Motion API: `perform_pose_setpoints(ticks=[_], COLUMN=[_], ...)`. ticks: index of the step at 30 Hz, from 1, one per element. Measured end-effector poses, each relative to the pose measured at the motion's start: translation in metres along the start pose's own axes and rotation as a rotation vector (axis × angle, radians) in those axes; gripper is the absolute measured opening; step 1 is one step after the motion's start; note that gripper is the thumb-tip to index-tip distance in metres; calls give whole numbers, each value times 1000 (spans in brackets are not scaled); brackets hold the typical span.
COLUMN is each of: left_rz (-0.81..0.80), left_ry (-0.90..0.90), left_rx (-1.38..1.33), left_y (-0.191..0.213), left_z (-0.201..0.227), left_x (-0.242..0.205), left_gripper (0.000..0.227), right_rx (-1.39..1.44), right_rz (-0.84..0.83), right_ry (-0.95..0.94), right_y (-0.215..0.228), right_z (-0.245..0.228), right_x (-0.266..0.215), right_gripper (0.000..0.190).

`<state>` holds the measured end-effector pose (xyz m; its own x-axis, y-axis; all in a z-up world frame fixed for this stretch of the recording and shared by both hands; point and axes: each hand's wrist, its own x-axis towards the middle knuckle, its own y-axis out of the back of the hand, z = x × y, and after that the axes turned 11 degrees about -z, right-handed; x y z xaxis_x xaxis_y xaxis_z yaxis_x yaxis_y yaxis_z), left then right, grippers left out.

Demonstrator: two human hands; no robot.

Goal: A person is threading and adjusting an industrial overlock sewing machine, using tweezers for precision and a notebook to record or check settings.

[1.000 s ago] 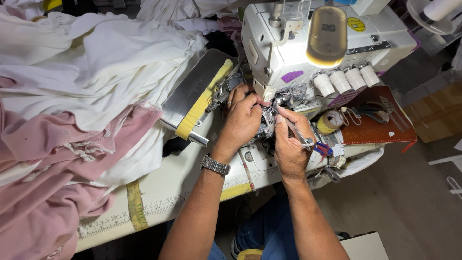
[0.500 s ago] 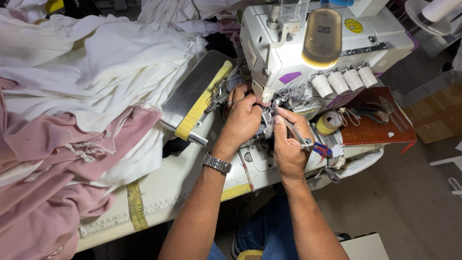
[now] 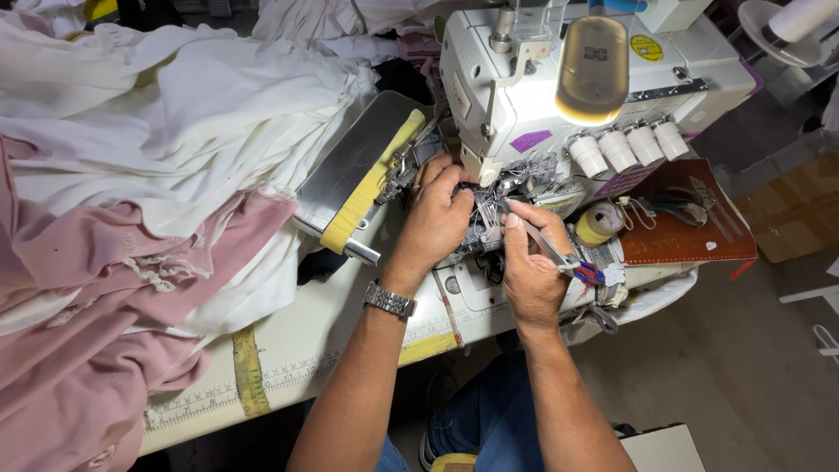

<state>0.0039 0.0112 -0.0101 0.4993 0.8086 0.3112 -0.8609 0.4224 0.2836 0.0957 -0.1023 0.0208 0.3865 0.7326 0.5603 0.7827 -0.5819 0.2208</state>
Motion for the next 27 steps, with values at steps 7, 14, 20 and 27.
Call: perform_pose_setpoints(ticks=[7,14,20,27], left_rz=[167,121,89,83], left_ry=[-70,-116,-100,-148], left_rx=[-18,24,-205,-445], left_y=[14,-2,-5,3], left_z=[70,85,91,112], left_x=[-50,-69,-72,-102], left_gripper=[14,16,11,11], right_rx=[126,165,293,324], right_rz=[5,15,21,37], right_ry=[69,171,247,404], right_y=[7,17,21,46], right_z=[9,1,-5,-6], right_x=[-10,-26,-31,-50], right_gripper=[14,10,11,21])
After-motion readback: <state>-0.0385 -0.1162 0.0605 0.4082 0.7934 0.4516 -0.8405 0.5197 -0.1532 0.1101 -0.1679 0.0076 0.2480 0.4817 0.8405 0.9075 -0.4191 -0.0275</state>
